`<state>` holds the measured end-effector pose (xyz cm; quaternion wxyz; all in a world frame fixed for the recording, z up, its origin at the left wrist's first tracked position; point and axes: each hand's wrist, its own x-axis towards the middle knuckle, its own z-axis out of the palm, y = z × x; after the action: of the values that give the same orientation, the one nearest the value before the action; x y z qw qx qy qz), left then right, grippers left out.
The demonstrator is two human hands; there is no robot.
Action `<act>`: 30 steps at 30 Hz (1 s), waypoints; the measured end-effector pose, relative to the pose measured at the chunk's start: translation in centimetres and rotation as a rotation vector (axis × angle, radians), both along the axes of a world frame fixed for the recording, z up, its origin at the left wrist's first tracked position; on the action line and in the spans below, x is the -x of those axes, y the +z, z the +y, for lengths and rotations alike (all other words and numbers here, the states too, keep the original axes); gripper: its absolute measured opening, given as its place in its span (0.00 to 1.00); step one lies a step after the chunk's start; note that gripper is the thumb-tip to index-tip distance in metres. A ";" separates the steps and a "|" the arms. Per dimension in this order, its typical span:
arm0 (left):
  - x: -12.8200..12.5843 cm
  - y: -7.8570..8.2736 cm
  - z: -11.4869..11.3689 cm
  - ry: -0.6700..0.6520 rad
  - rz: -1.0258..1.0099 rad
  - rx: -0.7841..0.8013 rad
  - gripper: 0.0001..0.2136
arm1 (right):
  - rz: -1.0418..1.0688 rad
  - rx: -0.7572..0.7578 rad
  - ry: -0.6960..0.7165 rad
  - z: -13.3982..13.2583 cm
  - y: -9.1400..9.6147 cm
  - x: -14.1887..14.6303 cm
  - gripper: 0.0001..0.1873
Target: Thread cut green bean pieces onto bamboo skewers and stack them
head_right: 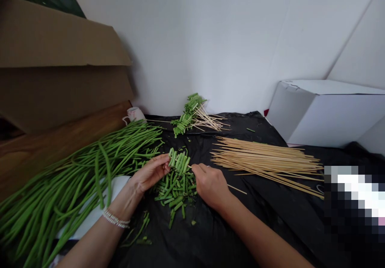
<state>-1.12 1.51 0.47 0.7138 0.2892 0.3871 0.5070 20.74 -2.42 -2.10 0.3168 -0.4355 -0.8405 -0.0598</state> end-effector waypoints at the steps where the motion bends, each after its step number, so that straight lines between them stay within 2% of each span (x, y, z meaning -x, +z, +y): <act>1: 0.0 0.0 0.0 -0.005 0.002 0.003 0.06 | -0.002 -0.002 0.004 0.0 0.0 0.0 0.15; 10: -0.2 -0.5 0.0 0.018 0.078 0.007 0.07 | -0.004 0.023 0.004 -0.1 -0.4 0.3 0.14; 15: -0.1 -0.1 0.1 0.116 0.259 -0.159 0.11 | 0.100 0.049 -0.044 0.6 -0.4 0.0 0.14; 19: 0.4 -0.3 0.4 0.259 0.630 -0.367 0.07 | 0.178 -0.008 -0.112 1.5 -0.4 -0.9 0.14; 23: 0.9 -1.5 0.7 0.162 1.120 -0.553 0.01 | 0.180 -0.009 -0.112 1.7 -0.6 -1.2 0.14; 26: 1.2 -2.3 0.7 0.107 1.460 -0.698 0.05 | 0.145 -0.011 -0.116 1.5 -0.6 -1.0 0.14; 30: 1.5 -2.6 0.7 0.026 1.678 -0.783 0.08 | 0.138 -0.014 -0.111 1.2 -0.5 -0.7 0.13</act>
<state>-2.58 2.19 -2.15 0.0452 0.7778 0.5815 0.2341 21.46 -1.21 -2.57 0.3733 -0.4824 -0.7907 -0.0531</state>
